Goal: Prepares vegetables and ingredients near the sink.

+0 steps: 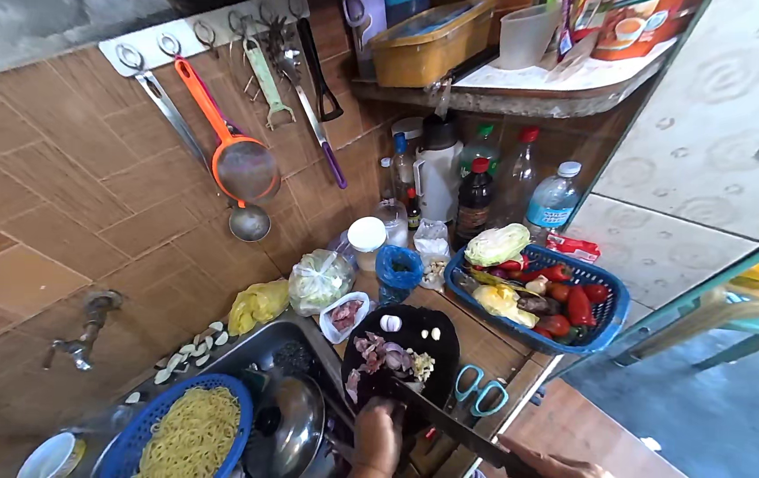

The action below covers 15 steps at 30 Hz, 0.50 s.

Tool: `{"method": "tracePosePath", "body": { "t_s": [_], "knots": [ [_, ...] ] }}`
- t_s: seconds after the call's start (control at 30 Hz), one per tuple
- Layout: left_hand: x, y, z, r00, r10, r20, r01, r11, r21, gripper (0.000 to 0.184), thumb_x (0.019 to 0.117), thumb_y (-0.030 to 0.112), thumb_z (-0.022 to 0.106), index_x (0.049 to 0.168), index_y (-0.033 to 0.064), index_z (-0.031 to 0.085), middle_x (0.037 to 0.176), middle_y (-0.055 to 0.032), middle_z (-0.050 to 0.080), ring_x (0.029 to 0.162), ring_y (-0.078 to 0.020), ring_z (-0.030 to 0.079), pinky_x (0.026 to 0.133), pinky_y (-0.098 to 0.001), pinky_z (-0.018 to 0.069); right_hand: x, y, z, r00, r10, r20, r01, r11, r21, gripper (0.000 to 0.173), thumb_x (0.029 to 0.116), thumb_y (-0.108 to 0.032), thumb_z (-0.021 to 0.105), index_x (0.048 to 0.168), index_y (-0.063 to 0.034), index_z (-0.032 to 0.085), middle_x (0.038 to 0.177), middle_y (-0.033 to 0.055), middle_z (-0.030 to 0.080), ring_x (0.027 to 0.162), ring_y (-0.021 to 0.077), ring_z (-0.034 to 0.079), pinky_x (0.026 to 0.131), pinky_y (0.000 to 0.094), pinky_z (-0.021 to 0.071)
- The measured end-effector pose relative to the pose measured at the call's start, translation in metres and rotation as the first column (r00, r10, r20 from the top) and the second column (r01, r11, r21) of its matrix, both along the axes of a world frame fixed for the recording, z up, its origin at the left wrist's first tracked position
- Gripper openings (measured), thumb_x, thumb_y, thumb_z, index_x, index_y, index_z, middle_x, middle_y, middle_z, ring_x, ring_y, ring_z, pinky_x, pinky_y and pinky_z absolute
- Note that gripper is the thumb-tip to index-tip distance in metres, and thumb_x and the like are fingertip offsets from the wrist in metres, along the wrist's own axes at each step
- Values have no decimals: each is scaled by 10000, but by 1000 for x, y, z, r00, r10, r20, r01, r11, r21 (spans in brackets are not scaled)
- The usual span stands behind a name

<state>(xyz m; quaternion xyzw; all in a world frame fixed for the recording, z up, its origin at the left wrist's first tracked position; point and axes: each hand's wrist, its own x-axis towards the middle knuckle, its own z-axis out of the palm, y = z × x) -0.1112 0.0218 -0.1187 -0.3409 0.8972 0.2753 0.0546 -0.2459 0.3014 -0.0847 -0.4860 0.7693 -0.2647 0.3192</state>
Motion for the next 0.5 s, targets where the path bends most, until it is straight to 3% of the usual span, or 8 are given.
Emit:
{"method": "tracePosePath", "body": {
  "t_s": [0.2,0.37,0.5],
  "knots": [
    [-8,4,-10,987,-100,124,110,991,-75,316,1039,238,547,1172,39,753,1267,-146,701,1283,-277,604,1136,-390,426,7,-12,-3,996,46,-81,-34,990,137,547,1067,-240,519,1597,-321,408,1041,259,707,884,461,706,770,652,561],
    [-10,5,-9,985,-101,142,114,990,-88,309,1035,215,537,1160,28,749,1269,-133,703,1290,-255,601,1138,-374,421,10,-43,-3,997,37,-67,-20,970,243,581,1068,-236,519,1611,-368,360,1120,249,719,986,456,712,855,647,552],
    [-10,-12,-10,992,26,123,-11,993,-116,298,1029,207,546,1174,42,747,1267,-134,701,1265,-257,620,1120,-387,443,-2,-15,15,999,42,-32,-32,962,270,600,1053,-196,552,1600,-372,381,1123,243,733,1006,473,711,868,692,537]
  ]
}}
